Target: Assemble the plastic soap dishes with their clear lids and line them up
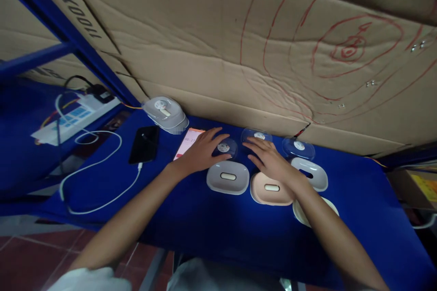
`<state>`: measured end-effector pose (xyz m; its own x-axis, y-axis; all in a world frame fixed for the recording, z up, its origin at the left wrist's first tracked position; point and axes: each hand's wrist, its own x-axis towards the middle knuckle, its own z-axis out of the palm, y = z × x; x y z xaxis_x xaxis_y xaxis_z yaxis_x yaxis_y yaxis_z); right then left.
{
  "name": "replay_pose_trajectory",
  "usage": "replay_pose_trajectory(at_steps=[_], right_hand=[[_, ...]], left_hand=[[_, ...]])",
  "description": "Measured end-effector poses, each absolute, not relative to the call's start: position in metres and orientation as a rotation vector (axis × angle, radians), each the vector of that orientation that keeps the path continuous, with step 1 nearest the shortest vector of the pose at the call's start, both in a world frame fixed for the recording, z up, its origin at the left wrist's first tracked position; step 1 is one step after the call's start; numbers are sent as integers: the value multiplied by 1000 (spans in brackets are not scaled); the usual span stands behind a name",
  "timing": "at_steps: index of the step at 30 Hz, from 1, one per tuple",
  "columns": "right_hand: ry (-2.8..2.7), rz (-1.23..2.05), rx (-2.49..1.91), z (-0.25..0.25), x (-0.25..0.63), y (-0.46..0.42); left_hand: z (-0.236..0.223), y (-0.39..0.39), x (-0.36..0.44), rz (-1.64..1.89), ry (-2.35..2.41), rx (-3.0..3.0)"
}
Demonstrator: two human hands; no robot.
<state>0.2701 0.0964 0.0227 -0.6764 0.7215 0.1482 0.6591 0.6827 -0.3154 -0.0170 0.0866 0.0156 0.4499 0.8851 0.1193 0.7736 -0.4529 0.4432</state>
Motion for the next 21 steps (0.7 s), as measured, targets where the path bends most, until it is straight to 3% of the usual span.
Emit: replay_pose_trajectory(at_steps=[11, 18, 21], right_hand=[[-2801, 634, -954, 5, 174, 147], [-2406, 1030, -760, 46, 224, 91], [-2343, 1022, -848, 59, 241, 61]], left_hand=[[-14, -53, -29, 504, 1475, 2084], [-8, -14, -38, 1047, 1154, 1440], [4, 14, -22, 1103, 996, 1318]])
